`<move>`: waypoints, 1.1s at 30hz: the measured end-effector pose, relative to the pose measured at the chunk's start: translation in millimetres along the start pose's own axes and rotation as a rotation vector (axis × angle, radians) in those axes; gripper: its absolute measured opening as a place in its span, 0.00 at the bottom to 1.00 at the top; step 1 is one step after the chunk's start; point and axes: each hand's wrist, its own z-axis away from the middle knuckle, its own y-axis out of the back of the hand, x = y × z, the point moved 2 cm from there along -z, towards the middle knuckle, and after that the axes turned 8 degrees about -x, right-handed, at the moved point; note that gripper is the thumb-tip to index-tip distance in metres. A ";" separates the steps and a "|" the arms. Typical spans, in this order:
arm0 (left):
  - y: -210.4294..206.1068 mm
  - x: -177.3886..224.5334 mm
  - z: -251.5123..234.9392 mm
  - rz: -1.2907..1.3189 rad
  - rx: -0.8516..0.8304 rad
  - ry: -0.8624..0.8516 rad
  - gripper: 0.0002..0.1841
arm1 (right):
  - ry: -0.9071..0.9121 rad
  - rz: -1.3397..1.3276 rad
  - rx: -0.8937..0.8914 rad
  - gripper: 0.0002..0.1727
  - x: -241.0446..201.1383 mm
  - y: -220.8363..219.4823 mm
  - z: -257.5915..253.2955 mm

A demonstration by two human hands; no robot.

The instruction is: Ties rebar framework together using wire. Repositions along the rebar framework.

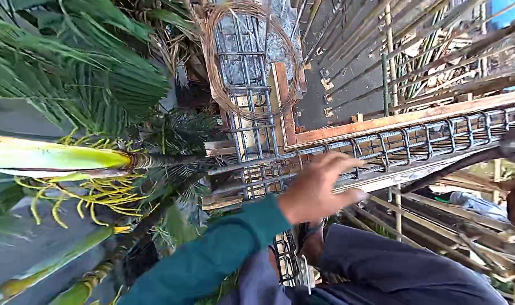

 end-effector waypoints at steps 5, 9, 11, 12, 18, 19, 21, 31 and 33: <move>-57.1 2.5 4.7 0.697 -0.139 0.146 0.32 | -0.373 -0.037 -0.311 0.16 -46.2 -66.3 -46.0; -72.6 -32.9 38.3 1.238 -0.020 0.629 0.15 | -0.480 0.300 -0.575 0.15 -22.3 -128.5 -89.7; -82.3 -47.8 51.2 1.430 0.045 0.795 0.13 | -0.438 0.562 -0.627 0.16 -14.0 -153.2 -109.7; -86.0 -52.1 55.8 1.483 0.065 0.845 0.13 | -0.422 0.642 -0.636 0.15 -10.3 -164.7 -116.8; -79.6 -63.2 55.4 1.533 0.033 0.711 0.17 | -0.390 0.908 -0.635 0.13 -18.5 -198.7 -150.4; -77.8 -64.1 54.7 1.525 0.019 0.685 0.18 | -0.405 0.926 -0.637 0.13 -20.7 -199.9 -153.4; -73.9 -66.3 53.0 1.491 -0.012 0.649 0.20 | -0.445 0.937 -0.637 0.13 -25.6 -201.2 -159.9; -71.9 -71.4 39.4 1.401 -0.085 0.653 0.27 | -0.418 1.022 -0.584 0.12 -27.7 -206.2 -161.5; -73.4 -69.5 37.1 1.378 -0.072 0.674 0.26 | -0.400 1.038 -0.576 0.12 -28.2 -206.7 -157.5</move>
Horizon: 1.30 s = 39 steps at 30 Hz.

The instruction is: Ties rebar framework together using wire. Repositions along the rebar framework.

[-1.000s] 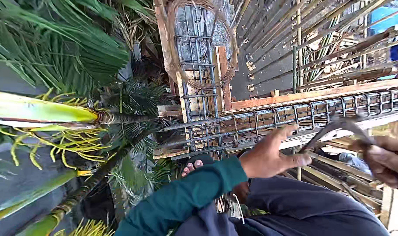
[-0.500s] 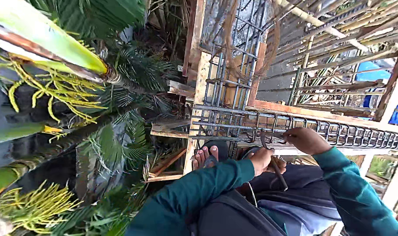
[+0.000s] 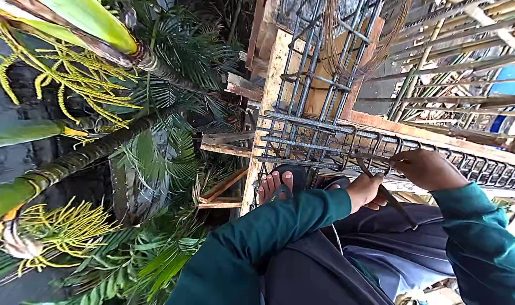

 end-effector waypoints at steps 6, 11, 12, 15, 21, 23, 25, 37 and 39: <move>-6.2 1.7 -6.3 0.014 0.028 0.007 0.25 | -0.002 0.004 0.028 0.12 -6.5 -0.1 6.3; -9.5 7.3 -9.1 0.059 0.016 0.000 0.26 | -0.035 0.039 0.024 0.12 -13.8 4.0 8.6; -9.6 7.8 -10.0 0.065 0.013 -0.001 0.26 | -0.040 0.048 0.019 0.12 -15.7 4.9 9.0; -9.4 8.7 -13.0 0.080 0.009 -0.010 0.26 | -0.036 0.078 0.011 0.12 -17.4 7.3 8.1; -4.9 11.1 -18.0 0.140 0.002 -0.021 0.28 | -0.037 0.146 -0.045 0.15 -20.6 16.4 6.9; -0.4 10.8 -22.9 0.172 0.012 -0.033 0.29 | -0.004 0.195 -0.078 0.19 -19.5 19.0 7.4; 2.6 11.7 -26.1 0.202 0.020 -0.050 0.28 | 0.048 0.258 -0.104 0.27 -17.9 22.5 11.2; 4.4 15.7 -27.6 0.230 0.004 -0.079 0.28 | 0.067 0.708 0.169 0.36 -38.5 5.2 44.0; 4.8 15.6 -29.1 0.222 -0.002 -0.080 0.29 | 0.104 0.763 0.191 0.34 -32.9 2.3 41.9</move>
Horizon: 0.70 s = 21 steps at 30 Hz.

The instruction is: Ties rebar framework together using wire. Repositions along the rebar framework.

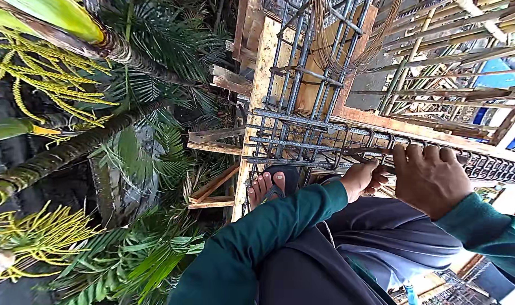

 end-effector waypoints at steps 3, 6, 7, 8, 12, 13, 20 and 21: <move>1.8 -1.7 -0.5 -0.029 -0.009 -0.003 0.29 | 0.053 0.050 -0.003 0.26 3.8 -9.1 0.3; 2.7 -1.0 1.8 -0.086 -0.014 -0.024 0.31 | -0.001 0.010 -0.158 0.14 3.0 -6.2 -4.4; 3.2 0.3 2.8 -0.112 -0.009 -0.026 0.31 | -0.027 -0.054 -0.255 0.13 2.7 0.0 -6.7; 3.5 1.4 3.8 -0.139 -0.003 -0.023 0.32 | -0.065 -0.143 -0.394 0.15 3.0 6.8 -10.2; 8.0 -5.8 0.1 -0.226 0.001 0.034 0.38 | -0.102 -0.621 -0.703 0.18 14.3 -17.3 -22.9; 8.7 -8.4 -0.9 -0.248 0.011 0.036 0.38 | -0.130 -0.788 -0.760 0.19 12.4 -29.6 -18.8; 28.7 -25.2 7.4 -0.420 0.061 0.024 0.32 | -0.248 -1.445 -0.458 0.16 -53.5 -109.4 18.6; 33.2 -26.2 7.8 -0.439 0.067 0.020 0.32 | -0.250 -1.448 -0.400 0.16 -62.7 -114.8 18.5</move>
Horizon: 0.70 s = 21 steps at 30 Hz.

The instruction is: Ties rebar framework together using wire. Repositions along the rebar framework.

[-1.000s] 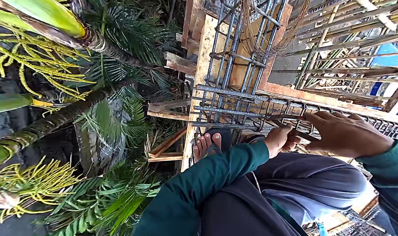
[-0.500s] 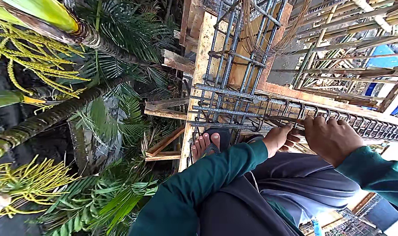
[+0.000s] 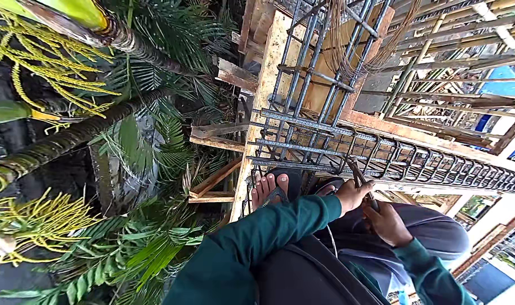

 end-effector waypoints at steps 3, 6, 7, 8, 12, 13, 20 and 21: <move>2.2 -9.0 -3.0 -0.032 0.012 -0.024 0.29 | 0.040 0.017 0.093 0.19 13.2 -18.7 -6.1; 2.7 -9.8 -4.6 -0.051 0.006 -0.020 0.30 | 0.049 0.055 0.124 0.20 17.2 -20.6 -7.0; 1.3 -9.3 -5.2 -0.045 0.002 -0.014 0.31 | 0.052 0.097 0.135 0.21 16.6 -16.9 -4.6; 0.6 -6.8 -5.7 -0.025 -0.005 -0.010 0.31 | 0.058 0.165 0.154 0.22 13.1 -10.1 -2.1; -4.2 0.8 -11.2 0.103 -0.027 -0.010 0.31 | 0.125 0.471 0.210 0.20 -23.1 33.5 23.1; -6.0 3.3 -13.3 0.128 -0.030 -0.002 0.33 | 0.108 0.541 0.214 0.20 -35.5 44.8 28.2; -17.0 16.2 -15.7 0.369 -0.031 -0.031 0.34 | 0.063 0.884 0.169 0.13 -94.6 76.6 34.9; -18.3 18.2 -14.9 0.404 -0.031 -0.040 0.34 | 0.071 0.941 0.173 0.12 -101.0 76.1 36.1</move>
